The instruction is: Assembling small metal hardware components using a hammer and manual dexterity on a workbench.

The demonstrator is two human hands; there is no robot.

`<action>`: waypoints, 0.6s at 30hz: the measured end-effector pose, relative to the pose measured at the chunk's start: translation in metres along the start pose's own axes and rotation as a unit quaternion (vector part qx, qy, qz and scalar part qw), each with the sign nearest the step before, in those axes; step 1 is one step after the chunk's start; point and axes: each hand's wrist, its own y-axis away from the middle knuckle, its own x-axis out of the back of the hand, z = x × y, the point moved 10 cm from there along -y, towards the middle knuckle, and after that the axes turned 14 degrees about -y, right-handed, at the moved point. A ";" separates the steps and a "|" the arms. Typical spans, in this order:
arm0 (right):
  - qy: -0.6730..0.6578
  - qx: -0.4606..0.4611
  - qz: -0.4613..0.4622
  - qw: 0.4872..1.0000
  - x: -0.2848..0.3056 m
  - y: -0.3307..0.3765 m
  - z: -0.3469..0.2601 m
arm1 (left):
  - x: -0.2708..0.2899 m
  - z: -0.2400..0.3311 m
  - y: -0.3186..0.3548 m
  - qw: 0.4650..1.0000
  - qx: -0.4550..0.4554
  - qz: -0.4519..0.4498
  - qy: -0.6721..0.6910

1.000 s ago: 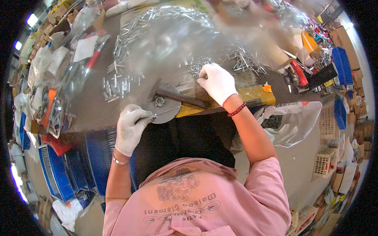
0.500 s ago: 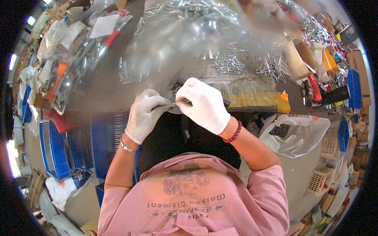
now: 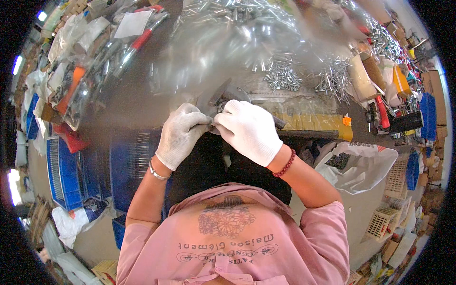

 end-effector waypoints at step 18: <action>0.066 -0.051 -0.005 0.997 0.034 0.041 -0.004 | -0.010 -0.005 -0.002 0.999 0.016 -0.037 0.028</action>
